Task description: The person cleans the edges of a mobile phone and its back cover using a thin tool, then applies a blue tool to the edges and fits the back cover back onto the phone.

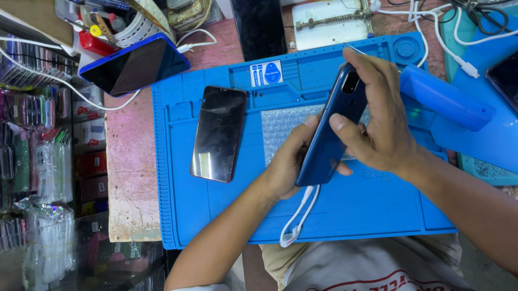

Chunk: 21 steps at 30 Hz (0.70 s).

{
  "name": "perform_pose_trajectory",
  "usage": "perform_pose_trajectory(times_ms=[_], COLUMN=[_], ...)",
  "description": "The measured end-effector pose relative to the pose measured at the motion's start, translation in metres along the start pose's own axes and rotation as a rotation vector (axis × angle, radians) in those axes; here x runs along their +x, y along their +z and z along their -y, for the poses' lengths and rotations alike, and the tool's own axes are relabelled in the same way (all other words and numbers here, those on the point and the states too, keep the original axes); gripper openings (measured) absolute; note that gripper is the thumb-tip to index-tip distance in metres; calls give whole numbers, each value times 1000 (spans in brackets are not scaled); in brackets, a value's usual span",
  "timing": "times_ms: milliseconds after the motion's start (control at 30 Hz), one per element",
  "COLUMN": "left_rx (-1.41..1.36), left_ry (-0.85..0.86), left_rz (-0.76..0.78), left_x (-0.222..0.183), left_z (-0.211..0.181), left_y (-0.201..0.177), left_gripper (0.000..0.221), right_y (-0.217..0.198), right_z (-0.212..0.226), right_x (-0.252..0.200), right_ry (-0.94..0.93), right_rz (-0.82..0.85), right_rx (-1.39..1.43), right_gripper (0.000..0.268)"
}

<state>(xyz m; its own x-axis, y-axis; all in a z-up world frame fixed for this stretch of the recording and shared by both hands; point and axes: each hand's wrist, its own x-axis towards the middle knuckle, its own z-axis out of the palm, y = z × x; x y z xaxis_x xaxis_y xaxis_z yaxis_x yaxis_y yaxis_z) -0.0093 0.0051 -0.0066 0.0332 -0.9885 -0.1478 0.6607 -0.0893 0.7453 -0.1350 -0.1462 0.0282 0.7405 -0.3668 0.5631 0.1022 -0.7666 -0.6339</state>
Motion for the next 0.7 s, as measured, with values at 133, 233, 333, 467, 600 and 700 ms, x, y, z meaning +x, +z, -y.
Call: perform_pose_trajectory(times_ms=[133, 233, 333, 467, 600, 700], left_rx=[131, 135, 209, 328, 247, 169], left_ry=[18, 10, 15, 78, 7, 7], left_rz=[-21, -60, -116, -79, -98, -103], left_x=[2, 4, 5, 4, 6, 7], left_z=[-2, -2, -1, 1, 3, 5], left_y=[6, 9, 11, 11, 11, 10], left_gripper=[71, 70, 69, 72, 72, 71], right_y=[2, 5, 9, 16, 18, 14], right_z=[1, 1, 0, -2, -3, 0], right_x=[-1, -2, -4, -4, 0, 1], right_ry=[-19, -22, -3, 27, 78, 124], right_rz=[-6, -20, -42, -79, -113, -113], right_rx=[-46, -66, -40, -46, -59, -5], right_gripper=[78, 78, 72, 61, 43, 36])
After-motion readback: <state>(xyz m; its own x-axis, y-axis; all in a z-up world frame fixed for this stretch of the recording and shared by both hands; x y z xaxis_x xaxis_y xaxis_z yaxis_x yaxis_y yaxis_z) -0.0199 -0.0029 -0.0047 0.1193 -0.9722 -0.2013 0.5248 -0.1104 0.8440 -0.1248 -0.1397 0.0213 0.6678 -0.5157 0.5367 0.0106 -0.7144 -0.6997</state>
